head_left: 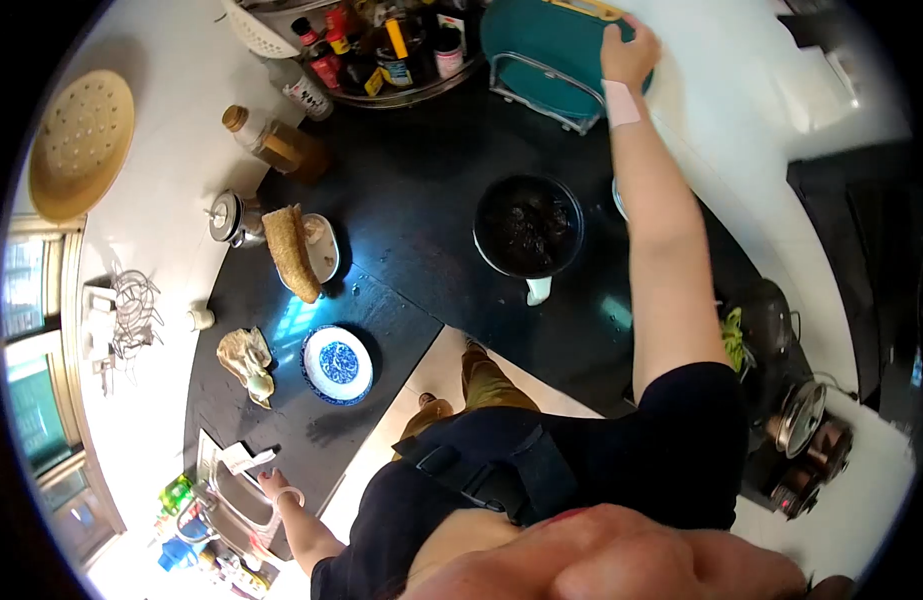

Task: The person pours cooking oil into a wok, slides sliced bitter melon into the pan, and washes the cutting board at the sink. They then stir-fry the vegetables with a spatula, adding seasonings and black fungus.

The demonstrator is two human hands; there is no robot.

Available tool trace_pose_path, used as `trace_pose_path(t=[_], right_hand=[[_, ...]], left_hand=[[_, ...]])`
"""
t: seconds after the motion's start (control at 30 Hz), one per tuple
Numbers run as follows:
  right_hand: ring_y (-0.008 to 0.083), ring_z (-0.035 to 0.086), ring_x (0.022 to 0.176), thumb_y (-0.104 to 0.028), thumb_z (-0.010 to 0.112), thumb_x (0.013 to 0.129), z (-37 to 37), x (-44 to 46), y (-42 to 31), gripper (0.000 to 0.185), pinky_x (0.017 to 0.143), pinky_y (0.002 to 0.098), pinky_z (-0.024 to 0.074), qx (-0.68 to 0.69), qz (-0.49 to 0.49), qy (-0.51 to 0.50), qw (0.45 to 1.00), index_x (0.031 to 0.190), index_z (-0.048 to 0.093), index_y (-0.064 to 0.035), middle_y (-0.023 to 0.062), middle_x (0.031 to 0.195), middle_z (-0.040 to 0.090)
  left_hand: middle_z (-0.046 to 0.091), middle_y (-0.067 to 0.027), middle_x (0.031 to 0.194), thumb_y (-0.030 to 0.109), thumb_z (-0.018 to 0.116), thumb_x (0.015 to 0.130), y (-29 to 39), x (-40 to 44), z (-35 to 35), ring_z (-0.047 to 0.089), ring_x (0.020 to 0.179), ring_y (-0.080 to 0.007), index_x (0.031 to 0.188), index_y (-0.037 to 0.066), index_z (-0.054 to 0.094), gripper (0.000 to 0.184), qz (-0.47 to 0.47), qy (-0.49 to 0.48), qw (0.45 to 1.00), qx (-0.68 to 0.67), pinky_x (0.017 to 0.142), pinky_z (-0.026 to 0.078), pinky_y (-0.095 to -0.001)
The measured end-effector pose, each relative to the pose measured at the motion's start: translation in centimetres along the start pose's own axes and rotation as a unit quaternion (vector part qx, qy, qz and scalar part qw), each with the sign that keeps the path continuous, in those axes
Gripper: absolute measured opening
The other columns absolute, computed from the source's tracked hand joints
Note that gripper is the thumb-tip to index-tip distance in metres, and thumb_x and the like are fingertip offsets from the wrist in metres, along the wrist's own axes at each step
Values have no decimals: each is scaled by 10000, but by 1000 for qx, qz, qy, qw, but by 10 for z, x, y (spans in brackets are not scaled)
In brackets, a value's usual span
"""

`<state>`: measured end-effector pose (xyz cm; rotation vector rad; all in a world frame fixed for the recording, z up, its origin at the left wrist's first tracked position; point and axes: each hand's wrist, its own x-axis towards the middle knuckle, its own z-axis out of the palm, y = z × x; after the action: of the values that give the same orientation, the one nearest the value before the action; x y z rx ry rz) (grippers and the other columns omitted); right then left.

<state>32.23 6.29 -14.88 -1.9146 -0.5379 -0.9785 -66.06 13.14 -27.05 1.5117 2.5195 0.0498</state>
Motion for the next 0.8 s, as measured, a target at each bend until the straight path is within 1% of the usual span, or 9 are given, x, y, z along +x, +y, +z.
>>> trace_pose_path(t=[0.07, 0.1, 0.3, 0.37, 0.43, 0.5, 0.6, 0.67, 0.8], right_hand=[[118, 573, 633, -297, 656, 731, -15, -28, -25, 279, 546, 235, 434, 320, 361, -66, 874, 771, 609, -25, 72, 758, 626], [95, 541, 573, -296, 647, 747, -58, -36, -80, 251, 527, 227, 426, 400, 395, -129, 817, 708, 592, -54, 55, 709, 614], [77, 515, 590, -129, 667, 709, -191, -161, -260, 119, 537, 241, 437, 477, 140, -331, 802, 697, 559, -81, -3, 639, 555], [108, 483, 538, -142, 669, 671, -217, -234, -316, 181, 466, 282, 386, 650, 205, -415, 603, 602, 508, -94, 15, 620, 533], [107, 447, 479, -87, 660, 636, -211, -350, -363, 185, 420, 285, 355, 683, 58, -453, 570, 580, 484, -70, -2, 563, 502], [238, 533, 827, -162, 667, 665, -227, -434, -369, 358, 689, 344, 428, 612, -101, -587, 520, 967, 519, -41, 156, 923, 548], [353, 391, 1162, -322, 673, 710, -295, -447, -334, 766, 958, 410, 330, 475, -97, -703, 521, 1306, 295, -25, 279, 1237, 396], [343, 409, 1144, -391, 663, 719, -326, -448, -286, 754, 943, 408, 346, 404, 28, -689, 601, 1269, 337, 10, 258, 1230, 412], [197, 577, 677, -320, 635, 742, -438, -481, -148, 258, 625, 337, 459, 155, 376, -567, 716, 799, 635, -68, 75, 715, 626]], left_hand=[[572, -176, 1022, 240, 644, 732, 10, 11, 1, 548, 938, -290, 1084, -21, 499, 462, 31, 22, 997, -65, 837, 410, -346], [579, -185, 1006, 263, 652, 730, 14, 22, 2, 550, 931, -301, 1043, -26, 522, 445, 21, 28, 999, -25, 831, 412, -356], [614, -207, 926, 428, 589, 747, 10, 63, 6, 586, 858, -337, 936, -64, 580, 527, -44, -15, 999, 7, 762, 451, -399], [622, -188, 946, 371, 592, 735, 5, 83, 21, 600, 865, -316, 942, -40, 597, 460, -53, -28, 998, -11, 759, 467, -395], [628, -168, 954, 327, 603, 720, -12, 105, 46, 610, 867, -294, 941, 6, 622, 390, -59, -20, 998, 31, 745, 482, -376], [627, -157, 968, 300, 607, 713, -25, 125, 67, 611, 876, -287, 957, 30, 624, 364, -73, -14, 996, 53, 745, 486, -371], [613, -154, 995, 285, 602, 715, -35, 134, 80, 598, 899, -298, 1005, 34, 593, 384, -66, -21, 996, 50, 766, 474, -384], [605, -152, 1013, 276, 598, 717, -40, 127, 82, 590, 914, -305, 1037, 36, 573, 400, -61, -20, 997, 48, 781, 466, -392], [587, -148, 1049, 256, 591, 720, -49, 106, 56, 573, 945, -319, 1101, 41, 532, 441, -48, 28, 998, 15, 810, 451, -409]])
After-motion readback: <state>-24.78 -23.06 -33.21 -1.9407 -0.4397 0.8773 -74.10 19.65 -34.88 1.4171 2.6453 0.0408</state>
